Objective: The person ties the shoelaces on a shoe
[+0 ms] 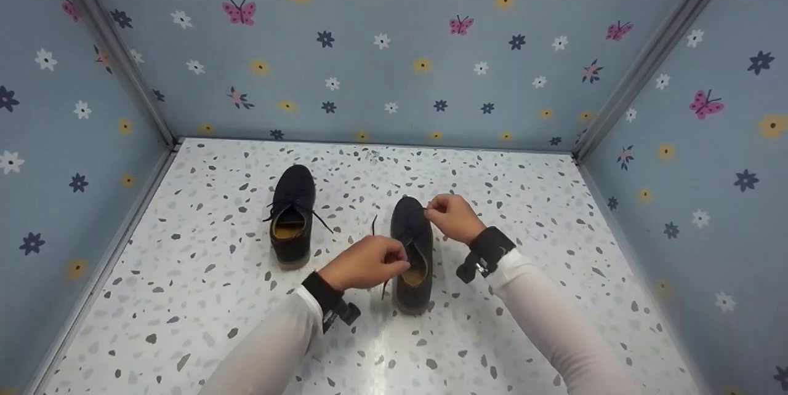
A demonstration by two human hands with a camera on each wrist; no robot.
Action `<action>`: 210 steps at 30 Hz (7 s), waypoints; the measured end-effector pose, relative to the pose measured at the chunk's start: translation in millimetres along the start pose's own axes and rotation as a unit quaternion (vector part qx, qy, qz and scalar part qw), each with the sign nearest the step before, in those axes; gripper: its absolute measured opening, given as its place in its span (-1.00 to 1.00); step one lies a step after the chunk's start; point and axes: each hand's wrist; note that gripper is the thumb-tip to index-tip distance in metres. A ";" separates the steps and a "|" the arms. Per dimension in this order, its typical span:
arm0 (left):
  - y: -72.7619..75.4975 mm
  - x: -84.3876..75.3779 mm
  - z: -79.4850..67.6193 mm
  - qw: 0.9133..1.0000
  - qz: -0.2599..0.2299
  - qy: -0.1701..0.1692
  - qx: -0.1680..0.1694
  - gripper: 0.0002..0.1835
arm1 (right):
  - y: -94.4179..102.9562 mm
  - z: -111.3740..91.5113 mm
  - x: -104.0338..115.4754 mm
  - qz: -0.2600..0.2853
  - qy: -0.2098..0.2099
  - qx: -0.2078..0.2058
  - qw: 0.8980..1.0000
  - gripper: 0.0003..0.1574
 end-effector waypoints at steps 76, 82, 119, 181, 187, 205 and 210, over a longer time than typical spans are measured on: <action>19.0 41.8 37.3 0.987 -0.110 0.023 -0.118 -0.90 | -20.4 -27.1 -2.6 -0.152 0.124 0.097 0.976 -0.91; 17.6 43.1 34.6 0.986 -0.107 0.033 -0.123 -0.89 | -13.1 -24.2 0.2 -0.146 0.126 0.093 0.977 -0.93; 10.8 42.6 34.2 0.989 -0.054 0.009 -0.135 -0.86 | -2.0 3.3 4.3 -0.164 0.093 0.203 0.961 -0.67; -0.1 30.8 54.1 0.984 0.073 0.041 -0.157 -0.95 | -1.1 -9.0 -22.9 -0.075 0.122 0.025 0.989 -0.83; -2.2 33.8 54.4 0.984 0.084 0.035 -0.156 -0.96 | 5.1 -3.6 -16.7 -0.046 0.075 0.040 0.995 -0.81; -6.9 33.8 54.8 0.978 0.088 0.024 -0.188 -0.92 | -4.0 -0.6 -5.9 -0.076 0.038 0.154 0.984 -0.60; -6.7 33.0 55.2 0.979 0.073 0.031 -0.187 -0.94 | -3.7 -0.1 -6.8 -0.070 0.044 0.165 0.983 -0.71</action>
Point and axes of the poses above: each hand's wrist, its own z-axis towards the middle knuckle, its own y-axis out of the back of the hand, x = y × z, and after that the axes turned 14 degrees about x, right-handed
